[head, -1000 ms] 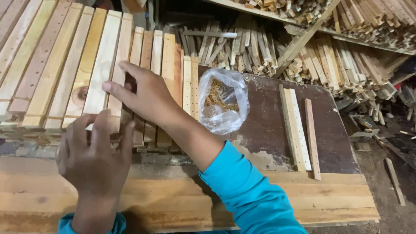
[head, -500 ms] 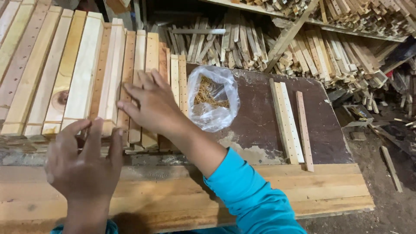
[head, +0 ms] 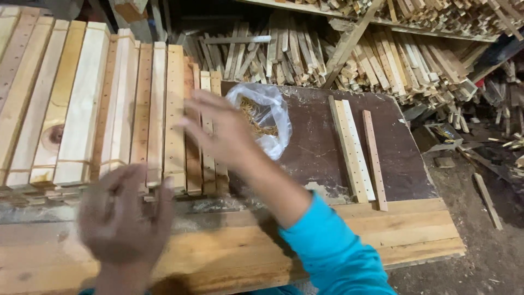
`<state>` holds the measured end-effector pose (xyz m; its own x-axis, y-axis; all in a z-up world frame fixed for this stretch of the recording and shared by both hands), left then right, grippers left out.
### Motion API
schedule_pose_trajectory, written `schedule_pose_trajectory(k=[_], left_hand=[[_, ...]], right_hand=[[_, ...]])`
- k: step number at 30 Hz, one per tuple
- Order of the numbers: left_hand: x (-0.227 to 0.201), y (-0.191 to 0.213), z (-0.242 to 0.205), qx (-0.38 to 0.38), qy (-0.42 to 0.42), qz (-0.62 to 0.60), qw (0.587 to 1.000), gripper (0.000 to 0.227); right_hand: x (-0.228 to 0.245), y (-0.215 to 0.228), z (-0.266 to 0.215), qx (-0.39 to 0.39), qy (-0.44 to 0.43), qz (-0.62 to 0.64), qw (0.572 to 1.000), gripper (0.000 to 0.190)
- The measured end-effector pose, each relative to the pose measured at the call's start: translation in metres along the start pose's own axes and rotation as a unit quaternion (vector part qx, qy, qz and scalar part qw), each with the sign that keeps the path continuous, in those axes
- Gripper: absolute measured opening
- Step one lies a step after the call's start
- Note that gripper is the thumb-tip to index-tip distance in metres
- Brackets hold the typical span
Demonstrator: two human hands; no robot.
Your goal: Applying rubber bands to individual wooden slats at a workbench
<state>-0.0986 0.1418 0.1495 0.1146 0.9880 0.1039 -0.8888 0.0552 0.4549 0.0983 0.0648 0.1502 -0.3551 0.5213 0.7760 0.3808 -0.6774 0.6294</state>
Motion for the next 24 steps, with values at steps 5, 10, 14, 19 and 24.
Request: schedule_pose_trajectory(k=[5,10,14,19,24], left_hand=[[-0.100,-0.062,0.019,0.109,-0.046,-0.192,0.974,0.029],[-0.196,-0.145,0.000,0.327,-0.110,-0.384,0.857,0.036],[-0.247,-0.188,-0.010,0.505,-0.055,-0.503,0.699,0.038],[-0.259,-0.206,-0.007,0.496,0.044,-0.555,0.666,0.042],[-0.285,-0.327,-0.070,0.331,0.292,-0.604,0.663,0.047]], right_hand=[[-0.084,0.118,-0.044,-0.178,0.018,-0.053,0.982,0.041],[-0.274,0.205,-0.104,-0.268,-0.297,-0.207,0.892,0.020],[-0.332,0.211,-0.156,-0.162,-0.503,-0.350,0.773,0.033],[-0.478,0.221,-0.185,-0.260,-0.443,-0.400,0.759,0.032],[-0.469,0.239,-0.189,-0.391,-0.390,-0.278,0.785,0.028]])
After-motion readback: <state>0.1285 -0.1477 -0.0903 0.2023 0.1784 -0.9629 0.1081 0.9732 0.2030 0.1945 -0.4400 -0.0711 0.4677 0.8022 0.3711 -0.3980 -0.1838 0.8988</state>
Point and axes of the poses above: each hand's wrist, its own z-axis towards the middle knuckle, its own y-axis out of the back of the hand, x = y × z, the point moved 8 cm from there along z, towards the middle knuckle, and after that the axes turned 15 degrees about -y, right-handed, at the moved point
